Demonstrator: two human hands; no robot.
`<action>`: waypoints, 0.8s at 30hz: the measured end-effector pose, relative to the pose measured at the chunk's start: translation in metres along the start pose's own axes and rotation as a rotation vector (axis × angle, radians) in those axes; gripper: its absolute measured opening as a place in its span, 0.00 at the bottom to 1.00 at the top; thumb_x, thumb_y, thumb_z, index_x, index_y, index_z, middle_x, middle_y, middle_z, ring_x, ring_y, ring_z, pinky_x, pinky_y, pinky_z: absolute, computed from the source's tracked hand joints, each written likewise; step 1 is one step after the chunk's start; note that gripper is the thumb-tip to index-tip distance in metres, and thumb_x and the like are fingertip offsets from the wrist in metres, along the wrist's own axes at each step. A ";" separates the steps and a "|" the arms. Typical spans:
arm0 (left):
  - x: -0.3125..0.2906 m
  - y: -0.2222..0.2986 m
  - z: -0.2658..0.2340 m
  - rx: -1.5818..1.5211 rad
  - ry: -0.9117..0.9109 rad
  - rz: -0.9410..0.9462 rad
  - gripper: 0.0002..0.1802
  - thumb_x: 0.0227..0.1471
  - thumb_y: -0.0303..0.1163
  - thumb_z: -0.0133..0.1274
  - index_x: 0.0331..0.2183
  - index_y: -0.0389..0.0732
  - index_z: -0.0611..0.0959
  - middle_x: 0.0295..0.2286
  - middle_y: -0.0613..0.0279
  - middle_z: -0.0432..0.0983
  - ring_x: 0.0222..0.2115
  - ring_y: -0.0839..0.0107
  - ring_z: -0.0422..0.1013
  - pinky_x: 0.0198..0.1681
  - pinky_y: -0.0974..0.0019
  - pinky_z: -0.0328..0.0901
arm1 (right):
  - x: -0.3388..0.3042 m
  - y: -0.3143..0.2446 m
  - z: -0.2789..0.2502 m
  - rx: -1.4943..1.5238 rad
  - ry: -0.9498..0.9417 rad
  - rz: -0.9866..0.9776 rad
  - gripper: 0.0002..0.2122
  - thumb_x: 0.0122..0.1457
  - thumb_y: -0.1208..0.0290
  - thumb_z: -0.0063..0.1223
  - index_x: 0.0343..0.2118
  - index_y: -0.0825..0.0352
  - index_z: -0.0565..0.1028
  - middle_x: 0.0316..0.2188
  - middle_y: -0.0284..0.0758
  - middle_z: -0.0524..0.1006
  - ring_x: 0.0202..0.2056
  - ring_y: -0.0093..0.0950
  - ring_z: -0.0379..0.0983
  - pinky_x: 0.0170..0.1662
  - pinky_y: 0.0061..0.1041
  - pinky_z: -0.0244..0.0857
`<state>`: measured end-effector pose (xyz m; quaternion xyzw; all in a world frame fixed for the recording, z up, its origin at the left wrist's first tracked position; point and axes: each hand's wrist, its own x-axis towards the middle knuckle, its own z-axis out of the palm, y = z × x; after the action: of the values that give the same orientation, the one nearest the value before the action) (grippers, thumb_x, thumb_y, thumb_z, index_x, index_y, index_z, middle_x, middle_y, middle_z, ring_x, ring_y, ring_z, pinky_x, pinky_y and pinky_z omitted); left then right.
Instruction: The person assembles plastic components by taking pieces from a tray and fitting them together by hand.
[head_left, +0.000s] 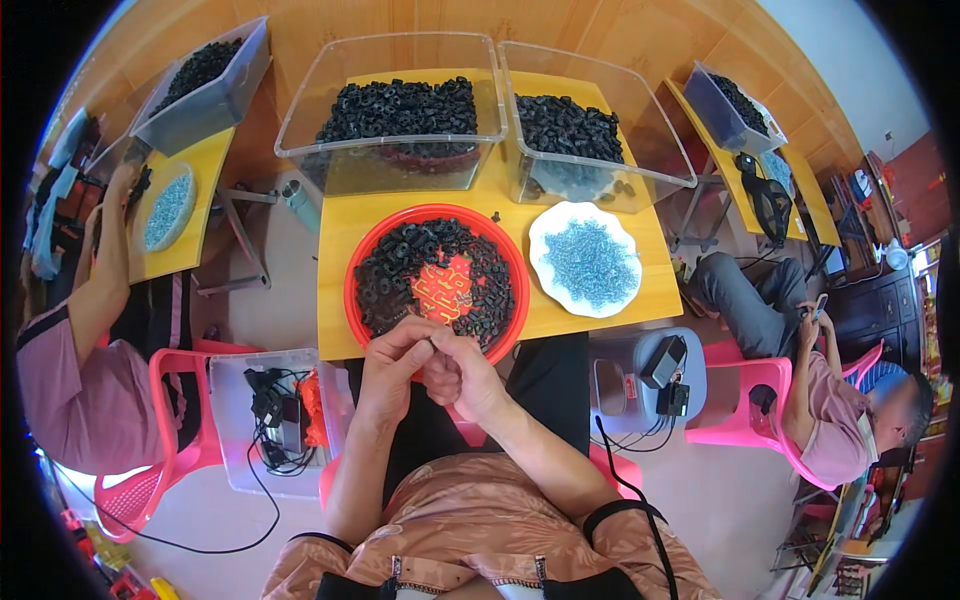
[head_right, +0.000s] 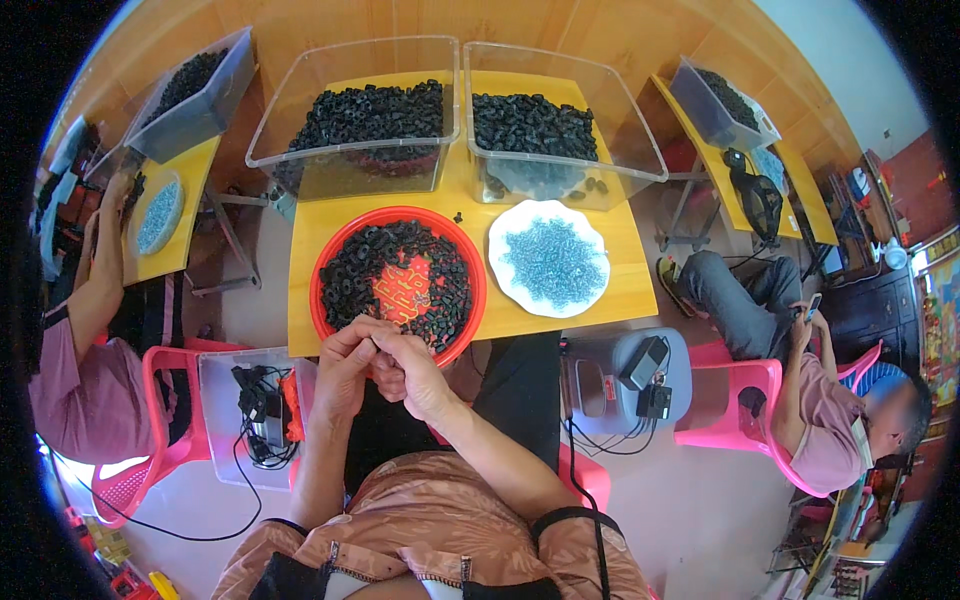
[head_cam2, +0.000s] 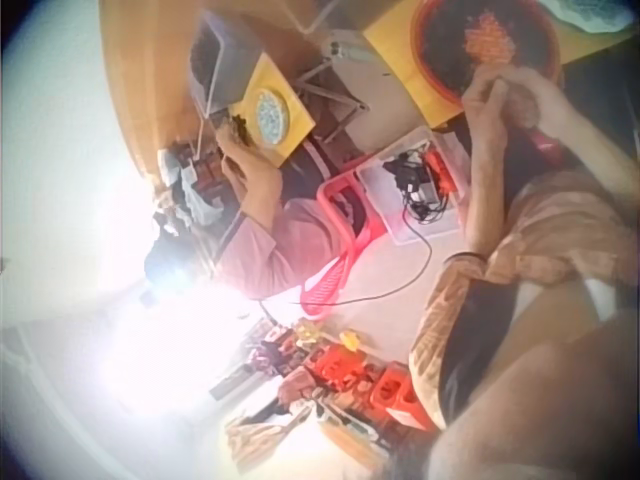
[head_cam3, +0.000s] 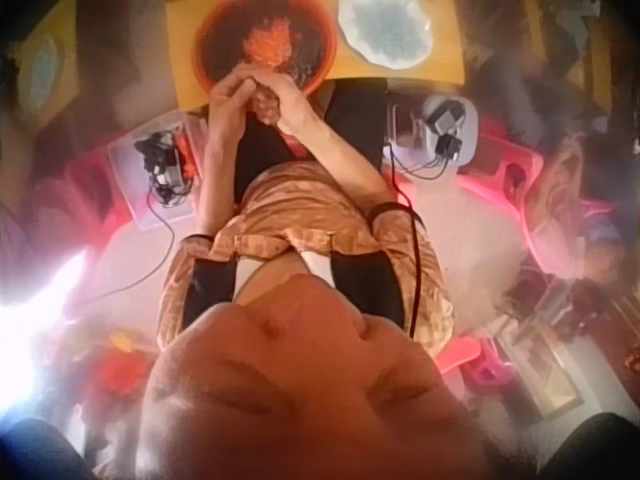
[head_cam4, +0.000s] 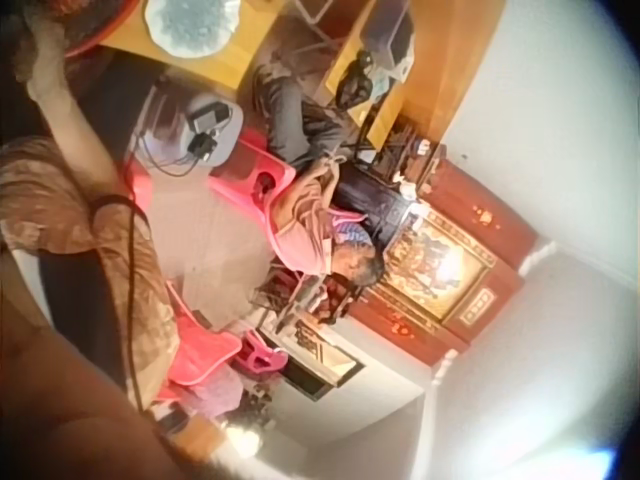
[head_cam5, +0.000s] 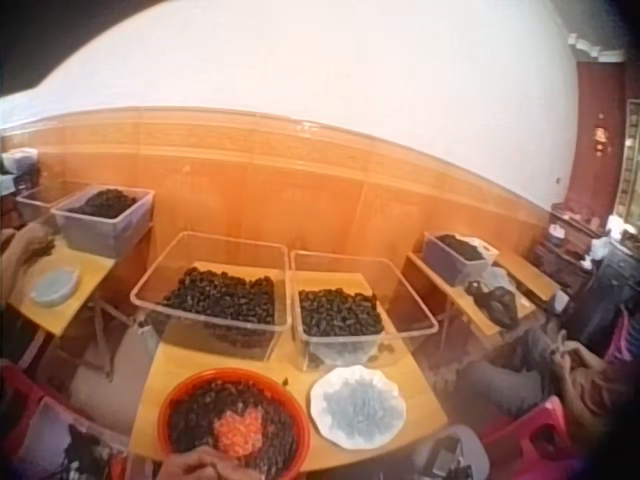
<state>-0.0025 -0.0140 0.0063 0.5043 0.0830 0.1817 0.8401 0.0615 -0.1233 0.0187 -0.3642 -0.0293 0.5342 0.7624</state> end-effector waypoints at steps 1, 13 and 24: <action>-0.001 0.001 0.001 -0.014 0.006 -0.023 0.09 0.48 0.29 0.56 0.32 0.35 0.81 0.32 0.64 0.74 0.35 0.74 0.69 0.42 0.70 0.62 | -0.001 0.001 0.000 0.002 -0.001 -0.001 0.20 0.58 0.53 0.42 0.15 0.59 0.59 0.10 0.21 0.52 0.10 0.15 0.46 0.13 0.16 0.38; 0.000 0.005 0.002 0.133 0.011 -0.104 0.07 0.48 0.21 0.51 0.32 0.32 0.80 0.32 0.63 0.72 0.34 0.75 0.68 0.40 0.73 0.61 | -0.003 0.005 0.001 0.120 0.133 0.035 0.19 0.57 0.55 0.45 0.14 0.57 0.58 0.09 0.20 0.53 0.09 0.13 0.46 0.12 0.14 0.37; -0.004 -0.002 -0.004 -0.060 0.032 -0.123 0.09 0.52 0.26 0.51 0.38 0.38 0.78 0.31 0.69 0.75 0.32 0.81 0.70 0.37 0.77 0.65 | -0.001 -0.006 -0.002 0.051 -0.019 0.102 0.22 0.57 0.47 0.41 0.15 0.59 0.58 0.09 0.20 0.50 0.10 0.15 0.43 0.13 0.16 0.36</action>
<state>-0.0068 -0.0132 0.0029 0.4700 0.1215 0.1403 0.8629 0.0669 -0.1260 0.0216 -0.3403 -0.0043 0.5764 0.7429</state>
